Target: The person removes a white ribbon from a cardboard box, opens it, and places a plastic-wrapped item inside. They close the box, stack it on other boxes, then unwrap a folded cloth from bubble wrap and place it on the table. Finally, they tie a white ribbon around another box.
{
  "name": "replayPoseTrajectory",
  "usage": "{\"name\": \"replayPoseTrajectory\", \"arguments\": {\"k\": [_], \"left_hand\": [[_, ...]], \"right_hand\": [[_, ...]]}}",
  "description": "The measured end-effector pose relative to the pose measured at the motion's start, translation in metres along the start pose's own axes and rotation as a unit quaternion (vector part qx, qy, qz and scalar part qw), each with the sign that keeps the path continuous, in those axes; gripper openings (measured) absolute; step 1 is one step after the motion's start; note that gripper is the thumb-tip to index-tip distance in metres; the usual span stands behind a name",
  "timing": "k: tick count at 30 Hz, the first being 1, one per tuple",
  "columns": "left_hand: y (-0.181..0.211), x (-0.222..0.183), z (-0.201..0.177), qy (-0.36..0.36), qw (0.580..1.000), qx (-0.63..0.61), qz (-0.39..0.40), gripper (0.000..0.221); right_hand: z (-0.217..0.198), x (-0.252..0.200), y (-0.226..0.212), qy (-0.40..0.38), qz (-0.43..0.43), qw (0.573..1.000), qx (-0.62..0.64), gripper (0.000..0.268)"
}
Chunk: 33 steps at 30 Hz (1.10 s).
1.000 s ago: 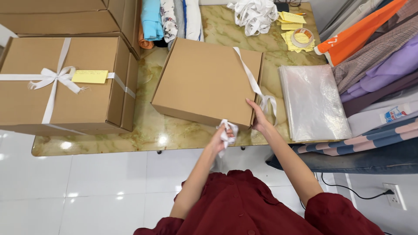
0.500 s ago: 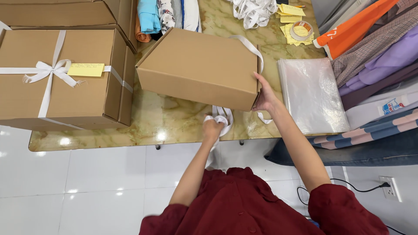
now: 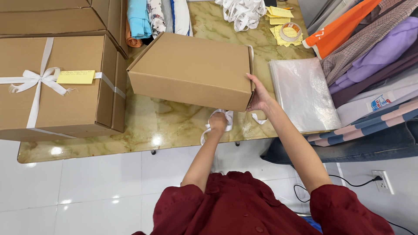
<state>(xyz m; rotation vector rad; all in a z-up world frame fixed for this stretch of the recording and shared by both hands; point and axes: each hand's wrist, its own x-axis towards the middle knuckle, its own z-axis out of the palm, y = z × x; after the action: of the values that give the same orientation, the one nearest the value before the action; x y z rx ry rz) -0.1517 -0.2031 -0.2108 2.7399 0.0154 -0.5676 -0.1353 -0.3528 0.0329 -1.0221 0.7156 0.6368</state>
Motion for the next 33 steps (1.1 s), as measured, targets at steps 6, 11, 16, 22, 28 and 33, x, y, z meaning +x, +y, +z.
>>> {"name": "replayPoseTrajectory", "arguments": {"k": [6, 11, 16, 22, 28, 33], "left_hand": [[-0.011, -0.054, -0.019, -0.09, 0.968, 0.063, 0.224, 0.03], [0.0, -0.131, -0.127, -0.098, 0.955, -0.054, 0.276, 0.029], [0.014, -0.148, -0.167, -0.124, 0.899, -0.263, 0.328, 0.026], [0.045, -0.094, -0.118, -0.155, 0.809, -0.48, 0.302, 0.021], [0.075, -0.108, -0.132, -0.196, 0.82, -0.433, 0.32, 0.028], [0.085, -0.083, -0.052, -0.195, 0.879, -0.26, 0.35, 0.032]], "right_hand": [[-0.008, 0.008, 0.002, 0.026, -0.011, 1.0, -0.011, 0.118], [-0.022, 0.037, 0.015, 0.037, -0.023, 0.999, -0.026, 0.12], [0.012, 0.001, 0.023, 0.05, -0.058, 0.996, -0.036, 0.128], [0.03, -0.034, 0.05, 0.05, -0.105, 0.989, -0.096, 0.132], [-0.195, 0.145, 0.142, -0.118, -0.026, 0.985, 0.124, 0.079], [-0.116, 0.073, 0.109, -0.012, -0.099, 0.993, 0.069, 0.055]]}}
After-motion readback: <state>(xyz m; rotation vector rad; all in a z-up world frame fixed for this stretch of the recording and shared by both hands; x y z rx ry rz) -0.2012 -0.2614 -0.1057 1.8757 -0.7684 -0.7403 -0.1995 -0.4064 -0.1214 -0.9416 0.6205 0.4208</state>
